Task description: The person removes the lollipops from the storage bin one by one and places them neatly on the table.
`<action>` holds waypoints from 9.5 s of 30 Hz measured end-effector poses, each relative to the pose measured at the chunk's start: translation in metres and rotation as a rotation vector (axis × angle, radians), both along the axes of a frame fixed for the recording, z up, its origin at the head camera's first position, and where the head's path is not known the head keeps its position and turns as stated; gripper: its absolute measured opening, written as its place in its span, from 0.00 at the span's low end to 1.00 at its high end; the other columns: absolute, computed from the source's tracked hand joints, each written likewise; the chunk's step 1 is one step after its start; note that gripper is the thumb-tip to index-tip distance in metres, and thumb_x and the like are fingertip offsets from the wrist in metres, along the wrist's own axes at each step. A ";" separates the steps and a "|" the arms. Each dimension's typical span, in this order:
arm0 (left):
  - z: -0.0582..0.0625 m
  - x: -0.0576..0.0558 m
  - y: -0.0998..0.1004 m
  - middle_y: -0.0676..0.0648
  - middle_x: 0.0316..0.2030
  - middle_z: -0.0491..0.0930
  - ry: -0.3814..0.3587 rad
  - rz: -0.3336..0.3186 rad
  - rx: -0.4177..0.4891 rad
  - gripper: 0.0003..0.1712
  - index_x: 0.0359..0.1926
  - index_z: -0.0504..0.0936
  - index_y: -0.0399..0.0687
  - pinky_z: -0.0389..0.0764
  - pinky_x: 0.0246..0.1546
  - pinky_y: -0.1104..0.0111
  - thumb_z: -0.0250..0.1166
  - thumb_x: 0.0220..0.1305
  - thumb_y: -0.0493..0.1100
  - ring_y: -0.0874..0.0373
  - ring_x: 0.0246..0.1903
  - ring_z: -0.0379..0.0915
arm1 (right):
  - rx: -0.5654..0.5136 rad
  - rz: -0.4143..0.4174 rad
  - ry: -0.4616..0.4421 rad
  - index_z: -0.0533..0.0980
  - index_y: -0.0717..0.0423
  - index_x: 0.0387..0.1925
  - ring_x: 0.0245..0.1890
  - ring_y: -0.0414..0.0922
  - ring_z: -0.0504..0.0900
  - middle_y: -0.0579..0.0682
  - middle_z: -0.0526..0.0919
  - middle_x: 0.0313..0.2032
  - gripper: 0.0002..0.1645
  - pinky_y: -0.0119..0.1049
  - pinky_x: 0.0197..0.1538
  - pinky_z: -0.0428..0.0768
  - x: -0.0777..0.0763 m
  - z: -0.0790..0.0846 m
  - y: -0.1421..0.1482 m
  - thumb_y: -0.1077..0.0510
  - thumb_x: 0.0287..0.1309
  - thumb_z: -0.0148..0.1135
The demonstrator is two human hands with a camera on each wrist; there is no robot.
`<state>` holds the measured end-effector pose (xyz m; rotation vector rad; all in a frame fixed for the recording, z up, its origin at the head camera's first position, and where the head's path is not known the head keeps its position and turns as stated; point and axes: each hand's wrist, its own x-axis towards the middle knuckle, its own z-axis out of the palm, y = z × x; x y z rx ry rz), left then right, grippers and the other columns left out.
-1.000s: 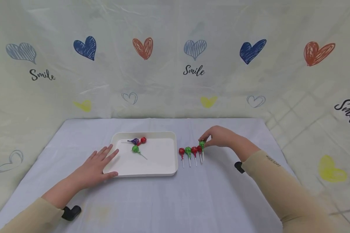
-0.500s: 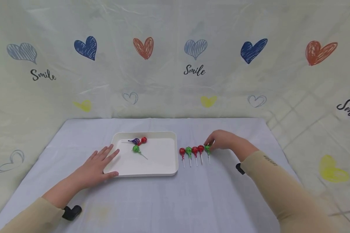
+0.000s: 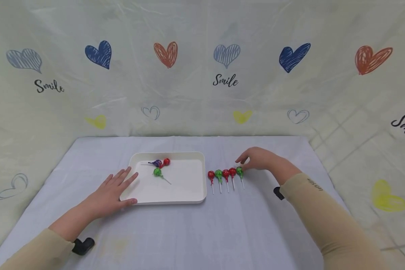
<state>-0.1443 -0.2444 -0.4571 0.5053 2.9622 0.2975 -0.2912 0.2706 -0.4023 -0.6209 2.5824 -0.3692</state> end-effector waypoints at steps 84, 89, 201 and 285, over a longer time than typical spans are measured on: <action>0.001 -0.001 -0.001 0.45 0.79 0.40 0.011 -0.018 0.017 0.57 0.79 0.50 0.58 0.40 0.73 0.43 0.47 0.57 0.83 0.42 0.76 0.37 | 0.146 0.456 0.135 0.85 0.36 0.52 0.45 0.39 0.75 0.36 0.82 0.44 0.16 0.35 0.58 0.75 0.013 0.003 -0.290 0.54 0.63 0.66; 0.002 0.000 -0.002 0.44 0.79 0.40 0.012 -0.014 0.016 0.58 0.79 0.51 0.58 0.40 0.73 0.42 0.45 0.57 0.84 0.42 0.76 0.37 | 0.140 0.432 0.108 0.86 0.35 0.49 0.45 0.38 0.75 0.35 0.81 0.44 0.15 0.35 0.58 0.75 0.014 0.001 -0.290 0.55 0.62 0.68; 0.003 0.003 0.002 0.43 0.79 0.40 -0.024 0.008 0.001 0.53 0.79 0.50 0.57 0.38 0.72 0.41 0.59 0.61 0.73 0.40 0.76 0.36 | -0.108 -0.092 0.063 0.79 0.51 0.60 0.46 0.49 0.78 0.55 0.82 0.56 0.24 0.45 0.48 0.81 0.016 0.003 0.023 0.52 0.63 0.67; 0.000 -0.003 -0.004 0.45 0.79 0.39 -0.010 0.006 -0.001 0.56 0.79 0.50 0.58 0.40 0.73 0.43 0.49 0.58 0.82 0.42 0.76 0.37 | 0.215 0.338 0.172 0.85 0.41 0.49 0.45 0.43 0.76 0.41 0.83 0.44 0.13 0.39 0.58 0.76 -0.015 0.002 -0.268 0.54 0.64 0.66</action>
